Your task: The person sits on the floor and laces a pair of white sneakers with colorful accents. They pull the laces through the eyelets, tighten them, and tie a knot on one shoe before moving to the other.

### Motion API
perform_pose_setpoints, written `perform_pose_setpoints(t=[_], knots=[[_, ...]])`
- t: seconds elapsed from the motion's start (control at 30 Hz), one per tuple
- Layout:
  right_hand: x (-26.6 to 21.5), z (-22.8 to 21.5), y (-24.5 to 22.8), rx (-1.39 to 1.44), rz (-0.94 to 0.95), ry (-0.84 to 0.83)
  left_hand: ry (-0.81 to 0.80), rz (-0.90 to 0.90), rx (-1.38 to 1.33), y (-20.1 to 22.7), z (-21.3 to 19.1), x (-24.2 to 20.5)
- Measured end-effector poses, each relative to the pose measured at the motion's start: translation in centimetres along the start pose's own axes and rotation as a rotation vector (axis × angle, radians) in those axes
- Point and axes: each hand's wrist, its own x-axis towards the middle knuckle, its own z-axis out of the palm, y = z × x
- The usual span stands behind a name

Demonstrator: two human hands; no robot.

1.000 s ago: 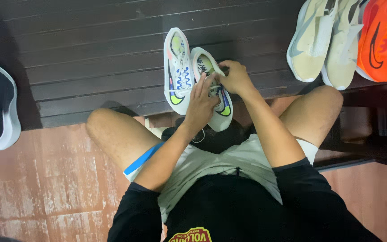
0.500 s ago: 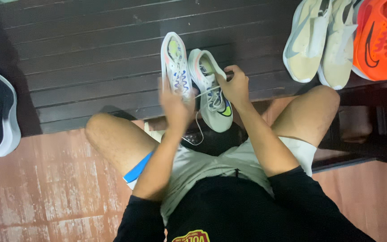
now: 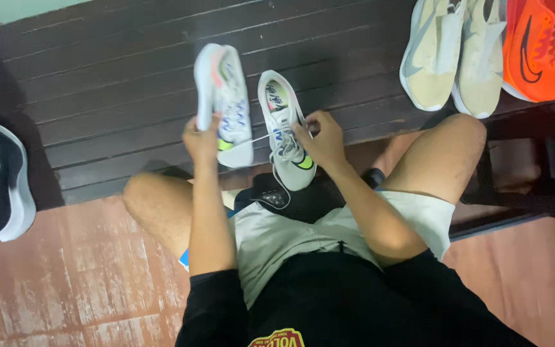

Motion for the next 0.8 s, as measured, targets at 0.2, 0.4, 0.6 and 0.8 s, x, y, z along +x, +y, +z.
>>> perform_pose_setpoints(t=[0.2,0.4,0.6,0.8], knots=[[-0.5,-1.4,-3.4,-0.153,-0.057,-0.242,-0.101,-0.068,0.416,0.3,-3.6,1.7],[-0.5,-0.5,-1.0,-0.063,-0.140,-0.345,-0.422,0.796,0.225,13.0,-1.6,-7.9],[-4.1,-2.7,0.7,-0.026,-0.188,-0.504,-0.462,0.856,0.295,10.7,0.3,-8.5],[-3.7,-5.4,-0.8,-0.137,-0.068,-0.580,-0.505,0.736,0.327,10.4,0.5,-8.0]])
